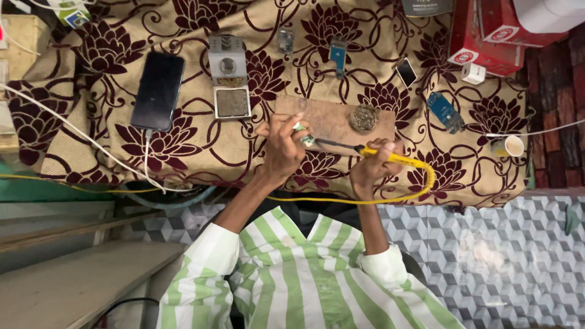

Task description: The person uses a soldering iron and solder wire to apply solder to a small electronic component held in the left hand. The person repeatedly melts solder onto the component while seated at a cluttered workbench.

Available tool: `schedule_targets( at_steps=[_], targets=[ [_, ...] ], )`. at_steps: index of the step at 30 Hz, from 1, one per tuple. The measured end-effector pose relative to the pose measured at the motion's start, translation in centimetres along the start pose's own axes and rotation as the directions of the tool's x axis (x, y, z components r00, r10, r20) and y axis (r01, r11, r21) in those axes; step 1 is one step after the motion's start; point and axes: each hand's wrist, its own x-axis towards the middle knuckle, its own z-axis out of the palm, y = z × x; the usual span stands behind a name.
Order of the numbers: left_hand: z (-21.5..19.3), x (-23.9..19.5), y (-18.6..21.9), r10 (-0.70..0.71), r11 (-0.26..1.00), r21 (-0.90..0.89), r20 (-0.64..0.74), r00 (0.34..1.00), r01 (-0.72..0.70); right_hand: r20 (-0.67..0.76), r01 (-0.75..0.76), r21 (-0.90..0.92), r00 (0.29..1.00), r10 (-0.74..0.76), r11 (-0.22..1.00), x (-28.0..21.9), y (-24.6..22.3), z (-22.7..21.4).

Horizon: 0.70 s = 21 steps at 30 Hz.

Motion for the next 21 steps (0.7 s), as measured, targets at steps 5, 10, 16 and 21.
schedule_targets(
  at_steps=[5,10,16,21],
  targets=[
    [-2.4,1.6,3.2,0.036,0.957,0.291,-0.072,0.997,-0.014,-0.075,0.023,0.127,0.997,-0.014,0.992,1.2,-2.1,-1.0],
    [-3.2,2.9,3.2,0.191,0.981,0.015,-0.176,0.966,-0.192,-0.168,-0.053,0.282,0.980,0.104,0.958,1.3,-3.0,-2.4],
    [-2.4,2.0,2.6,-0.152,0.960,-0.234,0.008,0.988,0.150,-0.251,-0.149,0.251,0.944,0.213,0.957,1.2,-3.1,-3.2],
    [-2.2,2.7,2.2,0.141,0.971,0.217,-0.167,0.976,-0.104,-0.254,-0.177,0.249,0.937,0.241,0.952,0.9,-3.3,-3.6]
  ],
)
